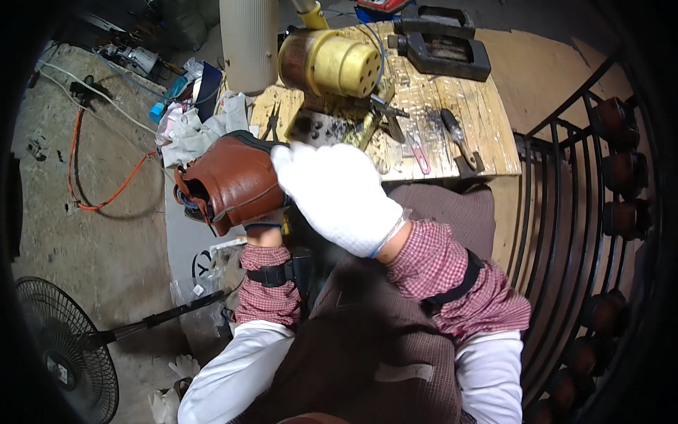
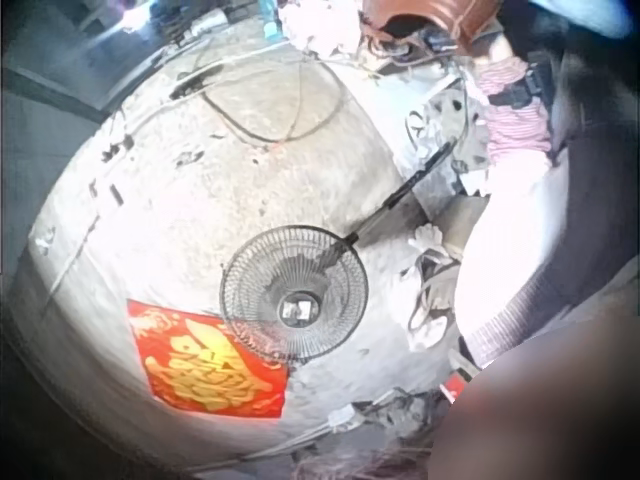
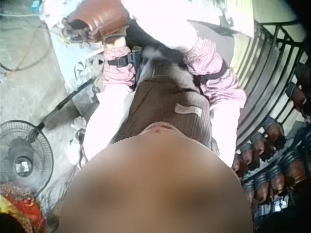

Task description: Polishing and finishing leather shoes on a production line.

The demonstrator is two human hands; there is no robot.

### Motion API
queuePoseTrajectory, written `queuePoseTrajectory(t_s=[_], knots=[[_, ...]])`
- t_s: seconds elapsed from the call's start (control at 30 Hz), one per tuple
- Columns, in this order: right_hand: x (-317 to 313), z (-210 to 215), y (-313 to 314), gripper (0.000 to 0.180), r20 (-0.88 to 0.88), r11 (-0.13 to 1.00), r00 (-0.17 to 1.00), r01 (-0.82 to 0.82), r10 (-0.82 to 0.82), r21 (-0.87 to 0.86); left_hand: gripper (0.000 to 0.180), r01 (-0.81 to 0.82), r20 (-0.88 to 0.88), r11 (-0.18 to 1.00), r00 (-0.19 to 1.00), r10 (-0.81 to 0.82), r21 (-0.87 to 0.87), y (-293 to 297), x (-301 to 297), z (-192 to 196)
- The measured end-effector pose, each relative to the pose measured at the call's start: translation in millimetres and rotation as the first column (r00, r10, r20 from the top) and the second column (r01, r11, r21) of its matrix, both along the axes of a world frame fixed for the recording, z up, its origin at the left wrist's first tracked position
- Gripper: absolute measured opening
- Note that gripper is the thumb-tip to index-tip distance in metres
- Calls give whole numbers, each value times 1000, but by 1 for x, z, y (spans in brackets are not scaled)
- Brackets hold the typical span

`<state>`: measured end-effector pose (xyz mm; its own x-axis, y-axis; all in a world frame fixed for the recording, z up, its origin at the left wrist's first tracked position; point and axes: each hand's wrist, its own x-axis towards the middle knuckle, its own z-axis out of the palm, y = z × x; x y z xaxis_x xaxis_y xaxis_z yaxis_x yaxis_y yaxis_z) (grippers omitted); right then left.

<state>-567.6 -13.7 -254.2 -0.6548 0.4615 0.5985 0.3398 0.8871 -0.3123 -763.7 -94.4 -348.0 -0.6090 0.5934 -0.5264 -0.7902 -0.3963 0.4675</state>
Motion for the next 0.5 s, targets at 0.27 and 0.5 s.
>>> queuePoseTrajectory(t_s=[0.27, 0.5], knots=[[127, -47, -54, 13, 496, 882, 834, 24, 241, -470, 51, 193, -155, 944, 976, -155, 267, -116, -38, -114], [200, -49, -95, 22, 67, 328, 838, 283, -541, -901, 52, 266, -153, 907, 962, -227, 327, -109, -18, -124]])
